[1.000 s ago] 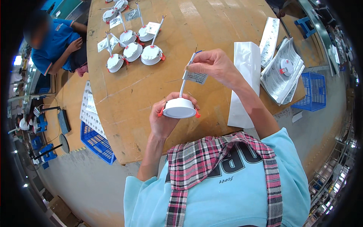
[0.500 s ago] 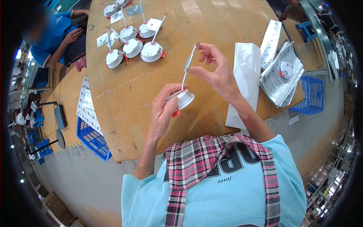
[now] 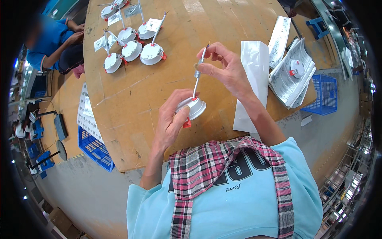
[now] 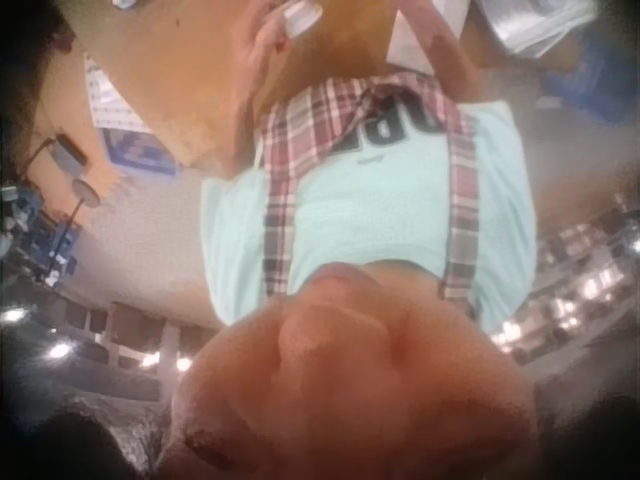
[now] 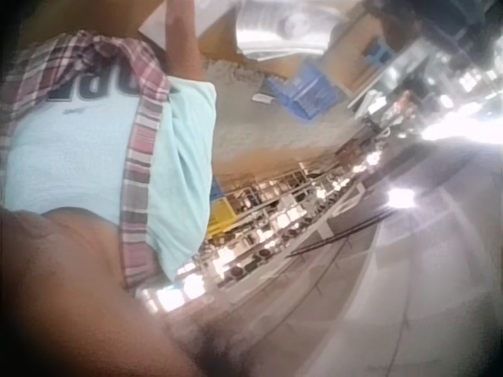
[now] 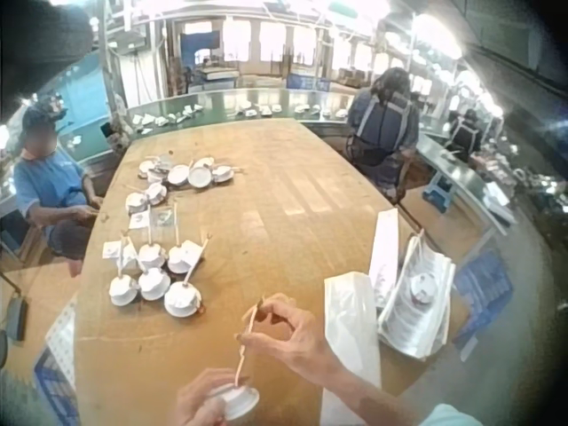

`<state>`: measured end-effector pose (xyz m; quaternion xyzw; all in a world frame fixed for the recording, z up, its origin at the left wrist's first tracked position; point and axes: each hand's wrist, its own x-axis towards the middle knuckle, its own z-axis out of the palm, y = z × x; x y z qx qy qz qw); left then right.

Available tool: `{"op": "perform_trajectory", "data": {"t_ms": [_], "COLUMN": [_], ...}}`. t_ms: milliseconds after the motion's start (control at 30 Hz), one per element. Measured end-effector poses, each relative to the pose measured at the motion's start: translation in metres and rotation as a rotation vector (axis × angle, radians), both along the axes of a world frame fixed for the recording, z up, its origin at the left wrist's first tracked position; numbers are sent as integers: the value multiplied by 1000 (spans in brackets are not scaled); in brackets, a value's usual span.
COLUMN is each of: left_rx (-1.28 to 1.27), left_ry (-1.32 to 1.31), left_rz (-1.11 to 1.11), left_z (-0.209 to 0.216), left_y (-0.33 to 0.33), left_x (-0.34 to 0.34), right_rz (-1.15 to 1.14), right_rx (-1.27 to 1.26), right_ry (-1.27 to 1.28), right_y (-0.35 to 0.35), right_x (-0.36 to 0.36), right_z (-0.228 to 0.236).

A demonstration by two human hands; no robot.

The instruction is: Apply product specification labels to the back of circular LED light fixtures.

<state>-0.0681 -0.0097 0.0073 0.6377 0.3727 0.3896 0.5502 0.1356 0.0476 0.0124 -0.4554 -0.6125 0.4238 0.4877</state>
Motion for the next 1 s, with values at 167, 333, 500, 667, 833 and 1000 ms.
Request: {"op": "perform_trajectory", "data": {"t_ms": [167, 333, 500, 667, 833, 1000], "left_rx": [-69, -31, 284, 765, 521, 263], "left_ry": [74, 143, 471, 900, 587, 314], "left_rz": [5, 90, 373, 572, 267, 62], "left_z": [4, 6, -18, -8, -11, -29], "left_y": [2, 7, 41, 56, 37, 9], "left_x": [1, -12, -45, -46, 3, 54], "right_rz": [-74, -155, -268, -468, -500, -420], "right_rx": [-268, -211, -220, 43, 93, 24], "right_ry": [166, 190, 80, -364, -960, -652], "right_y": [-1, 4, -16, -55, -110, -117], "right_x": [-2, 8, 37, 77, 85, 67], "right_z": [-2, -7, -9, -27, -34, -72]}}
